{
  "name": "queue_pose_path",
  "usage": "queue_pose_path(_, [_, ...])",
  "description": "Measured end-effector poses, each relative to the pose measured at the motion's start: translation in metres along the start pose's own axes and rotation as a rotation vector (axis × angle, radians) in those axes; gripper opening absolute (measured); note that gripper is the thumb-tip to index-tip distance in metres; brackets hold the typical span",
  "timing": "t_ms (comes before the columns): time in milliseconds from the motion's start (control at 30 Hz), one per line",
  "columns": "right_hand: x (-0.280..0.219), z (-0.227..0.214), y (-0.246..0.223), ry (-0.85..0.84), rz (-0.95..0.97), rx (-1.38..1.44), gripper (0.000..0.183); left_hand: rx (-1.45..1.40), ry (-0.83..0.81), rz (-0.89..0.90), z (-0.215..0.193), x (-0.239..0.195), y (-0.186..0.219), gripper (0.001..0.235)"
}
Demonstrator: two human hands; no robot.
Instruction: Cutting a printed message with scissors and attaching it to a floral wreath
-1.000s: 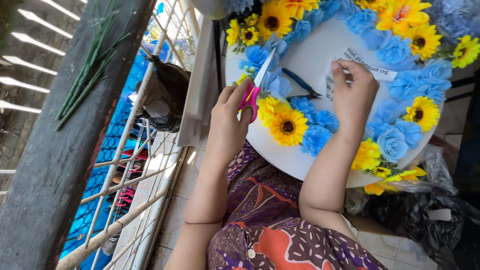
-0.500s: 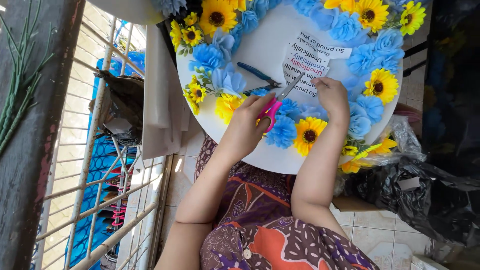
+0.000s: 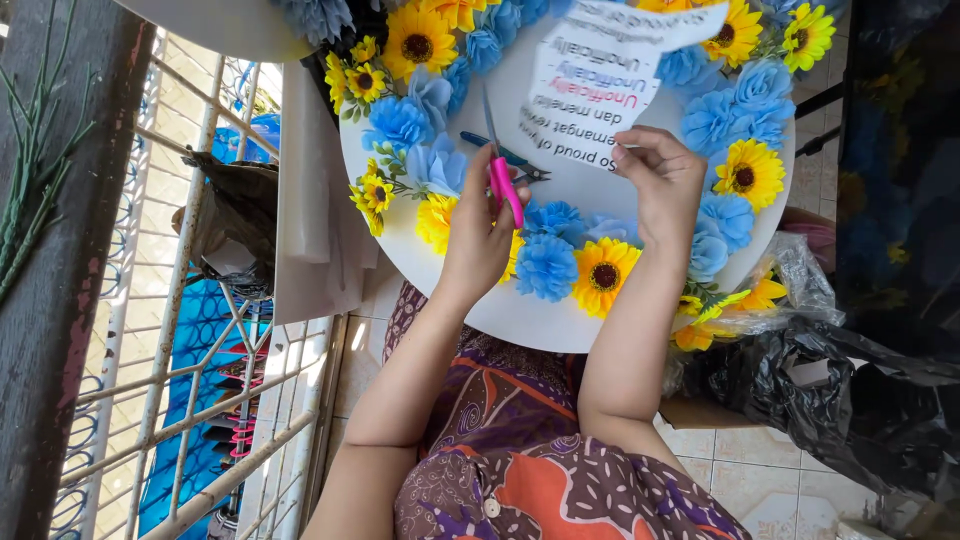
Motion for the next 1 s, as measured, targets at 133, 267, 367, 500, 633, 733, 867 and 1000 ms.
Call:
queue_pose_path(133, [-0.019,0.025,-0.063,-0.093,-0.103,0.016,0.019,-0.068,0.135,0.069,-0.006,0.007,-0.019,0.057])
queue_pose_path(267, [-0.030,0.038,-0.089,-0.200,-0.179,-0.002,0.026,-0.233,0.283,0.148,-0.030,0.010,-0.040,0.062])
queue_pose_path(367, [-0.031,0.036,-0.081,-0.232,-0.159,0.020,0.030,-0.354,0.265,0.174,-0.037,0.007,-0.031,0.062])
queue_pose_path(500, [-0.031,0.031,-0.074,-0.227,-0.120,0.077,0.033,-0.509,0.228,0.184,-0.037,0.006,-0.023,0.060])
queue_pose_path(633, [-0.037,0.026,-0.082,-0.245,-0.068,0.080,0.038,-0.525,0.201,0.200,-0.035,0.006,-0.016,0.059])
queue_pose_path(733, [-0.050,0.024,-0.094,-0.310,-0.028,-0.060,0.034,-0.497,0.172,0.227,-0.035,0.003,-0.008,0.057])
queue_pose_path(867, [-0.063,0.015,-0.139,-0.282,-0.305,-0.611,0.020,-0.260,0.143,0.282,-0.030,0.001,0.001,0.059])
queue_pose_path(1000, [-0.080,0.025,-0.175,-0.241,-0.671,-0.747,0.025,-0.039,-0.024,0.249,-0.013,-0.004,0.016,0.062])
Point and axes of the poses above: each hand's wrist, its own x-axis towards the middle knuckle, its own z-axis out of the palm, y = z × x, the point moved 9 cm from there along x, towards the middle knuckle, and after that the axes turned 14 degrees about -x, right-handed, at the moved point
